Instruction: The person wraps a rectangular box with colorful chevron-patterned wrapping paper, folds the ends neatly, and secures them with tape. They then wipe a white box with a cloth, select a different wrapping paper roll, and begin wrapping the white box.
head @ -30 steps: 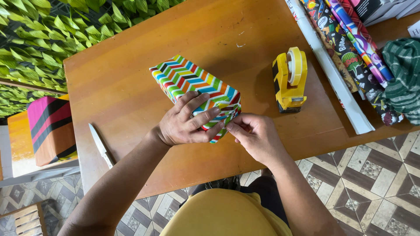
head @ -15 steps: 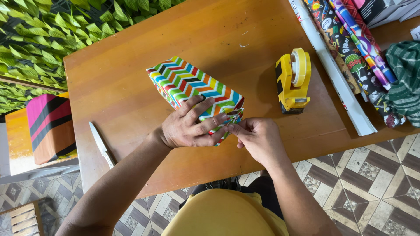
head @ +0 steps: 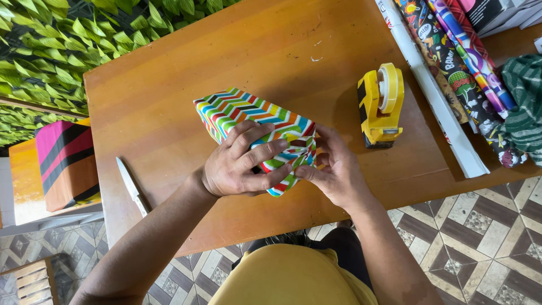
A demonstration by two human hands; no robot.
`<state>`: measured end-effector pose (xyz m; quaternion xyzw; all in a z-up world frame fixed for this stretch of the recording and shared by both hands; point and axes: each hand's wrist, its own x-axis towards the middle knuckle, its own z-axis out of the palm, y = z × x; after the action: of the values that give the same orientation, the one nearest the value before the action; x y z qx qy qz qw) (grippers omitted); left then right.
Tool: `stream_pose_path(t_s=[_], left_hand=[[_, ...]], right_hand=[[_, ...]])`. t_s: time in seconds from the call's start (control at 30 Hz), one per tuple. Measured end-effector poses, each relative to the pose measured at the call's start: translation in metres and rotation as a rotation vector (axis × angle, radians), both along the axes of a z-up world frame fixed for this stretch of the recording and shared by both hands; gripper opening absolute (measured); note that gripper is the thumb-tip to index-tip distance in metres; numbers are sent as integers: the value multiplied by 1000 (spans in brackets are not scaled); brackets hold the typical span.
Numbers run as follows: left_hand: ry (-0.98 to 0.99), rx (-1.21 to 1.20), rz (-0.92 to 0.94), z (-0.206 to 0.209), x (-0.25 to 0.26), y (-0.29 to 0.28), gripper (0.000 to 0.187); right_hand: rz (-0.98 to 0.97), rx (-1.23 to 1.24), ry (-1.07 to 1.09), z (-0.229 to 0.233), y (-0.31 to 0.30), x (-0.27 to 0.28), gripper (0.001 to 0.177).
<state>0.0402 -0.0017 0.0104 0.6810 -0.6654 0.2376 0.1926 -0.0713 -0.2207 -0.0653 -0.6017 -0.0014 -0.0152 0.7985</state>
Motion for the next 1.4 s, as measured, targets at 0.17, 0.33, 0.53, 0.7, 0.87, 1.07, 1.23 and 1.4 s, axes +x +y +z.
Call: stream_pose_path(t_s=[0.17,0.33,0.53,0.7,0.87,1.07,1.23,1.4], left_hand=[[67,-8,-65,10,5,2,35],[120,-14,-88,16,7,5,38],[236,-49,-88,15,5,8,39],[233,-7,-101,24,11,15,37],[258,67,-138,28,12,16,35],[207,4,22,25,10,22,42],[344,-43,259,8,-13,19,55],[154,-110,403,-27,-21,10,58]], right_hand=[[73,125,25,9,-4,1,75],[83,270,-63,11,6,2,67],[166,176,-24,21,-3,2,74],[124,151,60,39,2,12,76],[-12,-136,-125,45,4,13,95],[138,95,-153,18,-4,21,69],[-190,287,-111,-2,37,18,58],[-239,294,-179,-10,63,11,48]])
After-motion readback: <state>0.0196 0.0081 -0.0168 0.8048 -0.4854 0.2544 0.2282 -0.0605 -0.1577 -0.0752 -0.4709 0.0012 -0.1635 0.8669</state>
